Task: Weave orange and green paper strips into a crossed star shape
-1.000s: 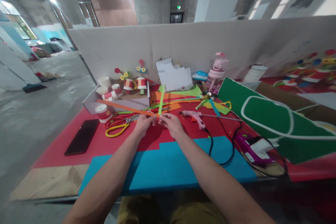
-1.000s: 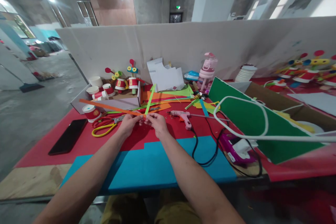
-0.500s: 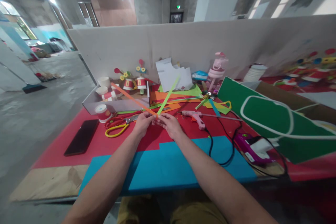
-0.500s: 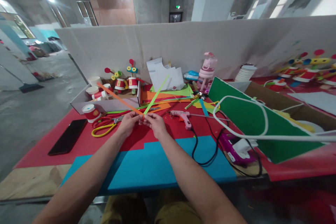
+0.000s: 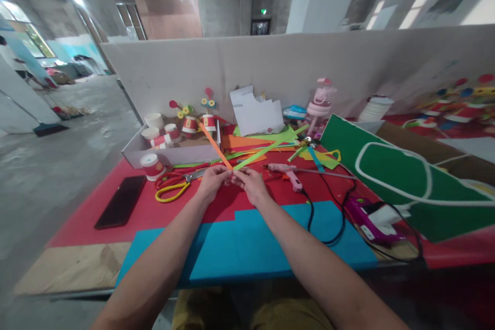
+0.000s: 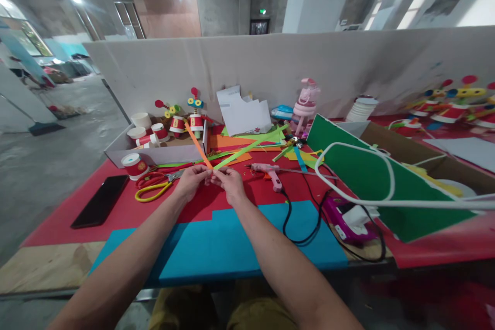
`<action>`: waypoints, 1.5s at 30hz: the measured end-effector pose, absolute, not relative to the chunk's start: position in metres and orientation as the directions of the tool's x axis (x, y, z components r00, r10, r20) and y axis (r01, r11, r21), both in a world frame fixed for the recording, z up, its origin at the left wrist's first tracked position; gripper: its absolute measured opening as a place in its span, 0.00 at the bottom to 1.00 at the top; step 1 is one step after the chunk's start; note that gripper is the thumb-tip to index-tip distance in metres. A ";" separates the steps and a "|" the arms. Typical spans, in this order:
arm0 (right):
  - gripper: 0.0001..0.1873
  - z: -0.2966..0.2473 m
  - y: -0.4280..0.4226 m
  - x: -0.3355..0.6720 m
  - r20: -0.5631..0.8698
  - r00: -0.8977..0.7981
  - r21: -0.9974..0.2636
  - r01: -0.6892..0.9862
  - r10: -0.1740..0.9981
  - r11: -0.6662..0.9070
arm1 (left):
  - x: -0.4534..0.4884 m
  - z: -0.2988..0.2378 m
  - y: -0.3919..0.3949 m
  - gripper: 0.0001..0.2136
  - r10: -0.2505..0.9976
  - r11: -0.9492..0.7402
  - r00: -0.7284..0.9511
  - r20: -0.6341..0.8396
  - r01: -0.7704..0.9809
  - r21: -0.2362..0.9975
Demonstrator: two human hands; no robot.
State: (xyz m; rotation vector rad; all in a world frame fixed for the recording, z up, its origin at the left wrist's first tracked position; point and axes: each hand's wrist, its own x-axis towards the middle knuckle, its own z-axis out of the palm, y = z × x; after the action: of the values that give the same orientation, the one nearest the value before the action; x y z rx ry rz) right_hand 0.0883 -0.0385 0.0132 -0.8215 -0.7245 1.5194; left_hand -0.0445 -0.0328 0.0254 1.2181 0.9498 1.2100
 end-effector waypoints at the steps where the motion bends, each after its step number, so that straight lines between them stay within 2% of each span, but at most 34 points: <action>1: 0.15 0.014 -0.039 0.089 -0.091 -0.071 -0.824 -0.555 0.993 -0.115 | -0.045 0.025 -0.032 0.13 0.986 -0.062 0.143 0.085 -0.160 0.985; 7: 0.10 0.016 -0.035 0.096 -0.131 -0.173 -0.761 -0.613 0.976 -0.211 | -0.048 0.030 -0.033 0.12 0.983 -0.009 0.179 0.037 -0.155 0.988; 12: 0.07 0.013 -0.035 0.096 -0.154 -0.193 -0.786 -0.570 0.969 -0.238 | -0.049 0.034 -0.034 0.12 0.980 -0.003 0.197 0.026 -0.116 0.993; 21: 0.11 0.010 -0.038 0.093 -0.127 -0.138 -0.838 -0.514 0.982 -0.181 | -0.048 0.033 -0.036 0.11 0.985 0.063 0.163 -0.048 -0.088 0.994; 29: 0.14 0.012 -0.038 0.095 -0.098 -0.122 -0.884 -0.445 0.988 -0.142 | -0.046 0.030 -0.036 0.10 0.988 0.065 0.142 -0.053 -0.087 0.994; 33: 0.16 0.011 -0.036 0.094 -0.064 -0.026 -0.926 -0.372 0.998 -0.069 | -0.045 0.032 -0.038 0.11 0.990 0.057 0.135 -0.039 -0.130 0.990; 39: 0.16 0.011 -0.034 0.091 0.012 0.095 -0.928 -0.369 0.995 0.047 | -0.042 0.035 -0.043 0.17 0.977 0.062 0.210 -0.030 -0.150 0.987; 42: 0.16 0.011 -0.035 0.090 0.040 0.094 -0.922 -0.380 0.995 0.073 | -0.042 0.033 -0.043 0.17 0.978 0.065 0.204 -0.033 -0.156 0.986; 45: 0.17 0.013 -0.036 0.090 0.009 0.033 -0.910 -0.413 0.999 0.022 | -0.042 0.033 -0.040 0.16 0.988 0.039 0.155 -0.009 -0.193 0.980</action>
State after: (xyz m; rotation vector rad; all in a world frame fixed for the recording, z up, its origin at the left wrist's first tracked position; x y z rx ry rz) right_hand 0.0904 -0.0364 0.0130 -0.8937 -0.8775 1.3482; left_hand -0.0421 -0.0403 0.0330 1.1160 0.9650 1.1659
